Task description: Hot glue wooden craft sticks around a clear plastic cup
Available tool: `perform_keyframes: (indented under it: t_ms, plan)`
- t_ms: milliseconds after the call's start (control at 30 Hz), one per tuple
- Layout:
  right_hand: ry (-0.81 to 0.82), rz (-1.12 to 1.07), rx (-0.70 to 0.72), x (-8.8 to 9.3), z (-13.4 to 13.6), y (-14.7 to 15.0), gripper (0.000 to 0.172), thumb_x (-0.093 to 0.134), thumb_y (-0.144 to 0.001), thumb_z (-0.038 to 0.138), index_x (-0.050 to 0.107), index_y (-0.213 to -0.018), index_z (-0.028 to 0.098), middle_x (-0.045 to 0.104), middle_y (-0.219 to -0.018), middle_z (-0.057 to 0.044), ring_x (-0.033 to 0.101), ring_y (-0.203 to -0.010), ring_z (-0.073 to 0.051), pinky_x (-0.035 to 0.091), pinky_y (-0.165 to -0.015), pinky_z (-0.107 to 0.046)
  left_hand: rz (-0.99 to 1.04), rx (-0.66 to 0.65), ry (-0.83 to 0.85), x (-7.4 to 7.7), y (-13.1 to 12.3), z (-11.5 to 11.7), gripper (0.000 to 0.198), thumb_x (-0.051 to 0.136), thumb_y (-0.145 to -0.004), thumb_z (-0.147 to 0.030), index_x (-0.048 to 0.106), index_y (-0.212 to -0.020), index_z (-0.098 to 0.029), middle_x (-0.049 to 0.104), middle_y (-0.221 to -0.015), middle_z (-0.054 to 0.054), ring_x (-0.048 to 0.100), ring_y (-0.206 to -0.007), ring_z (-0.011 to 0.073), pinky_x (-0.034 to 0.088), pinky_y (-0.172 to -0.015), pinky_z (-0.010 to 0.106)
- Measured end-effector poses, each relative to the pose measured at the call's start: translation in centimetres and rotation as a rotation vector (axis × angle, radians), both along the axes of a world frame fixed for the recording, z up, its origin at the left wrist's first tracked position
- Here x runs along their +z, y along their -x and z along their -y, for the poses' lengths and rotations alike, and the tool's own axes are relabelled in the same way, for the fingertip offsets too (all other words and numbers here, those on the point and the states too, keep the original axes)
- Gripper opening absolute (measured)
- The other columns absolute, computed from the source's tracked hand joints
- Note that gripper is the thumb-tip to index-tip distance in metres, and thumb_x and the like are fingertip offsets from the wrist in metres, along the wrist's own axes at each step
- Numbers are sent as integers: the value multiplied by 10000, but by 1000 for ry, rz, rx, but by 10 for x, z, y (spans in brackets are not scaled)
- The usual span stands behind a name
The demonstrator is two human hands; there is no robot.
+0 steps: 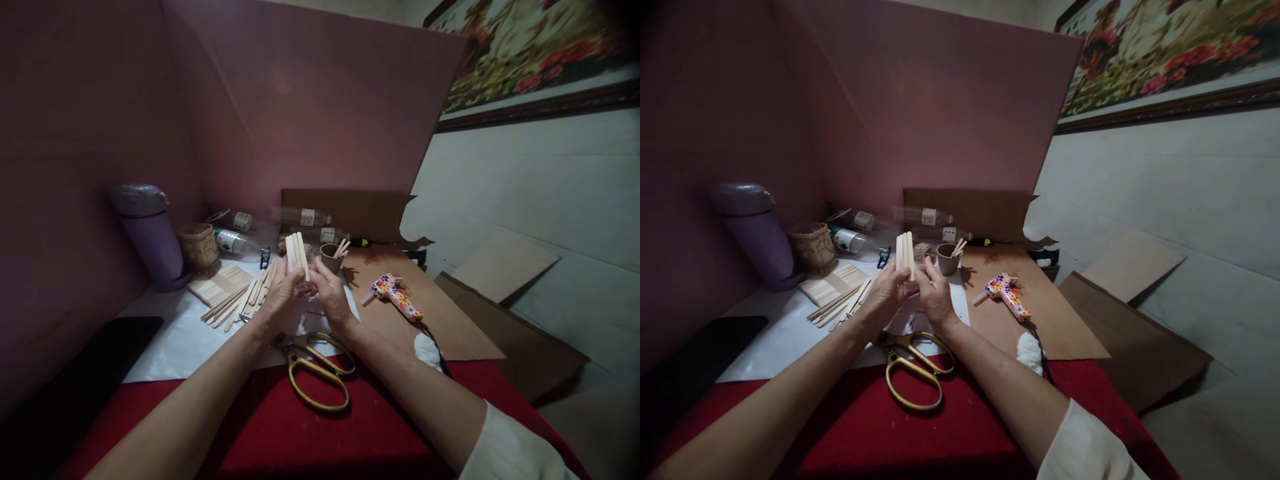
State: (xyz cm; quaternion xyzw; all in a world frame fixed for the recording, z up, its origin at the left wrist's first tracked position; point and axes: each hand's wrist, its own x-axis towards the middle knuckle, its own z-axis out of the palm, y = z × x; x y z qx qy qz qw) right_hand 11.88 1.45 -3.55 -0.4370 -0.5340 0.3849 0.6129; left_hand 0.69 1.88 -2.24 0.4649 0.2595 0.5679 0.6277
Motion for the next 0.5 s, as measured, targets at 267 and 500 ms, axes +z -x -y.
perform_keyframes:
  t_ms: [267, 500]
  plan:
    - [-94, 78, -63, -4, -3, -2, 756, 588, -825, 508, 514, -1444, 81, 650, -1275, -152, 590, -1171, -272, 461, -1022, -381, 64, -73, 18, 0, 2, -3, 490, 712, -738, -229, 567, -1206, -221, 707, -1021, 62, 677, -965, 211, 539, -809, 312]
    - [-124, 91, -72, -4, -3, -4, 784, 566, -825, 559, 507, -1451, 91, 612, -1332, -172, 547, -1265, -293, 450, -1047, -388, 88, -108, -24, 4, 0, 3, 645, 721, -768, -224, 484, -1368, -225, 721, -1068, 76, 683, -1013, 215, 538, -865, 324]
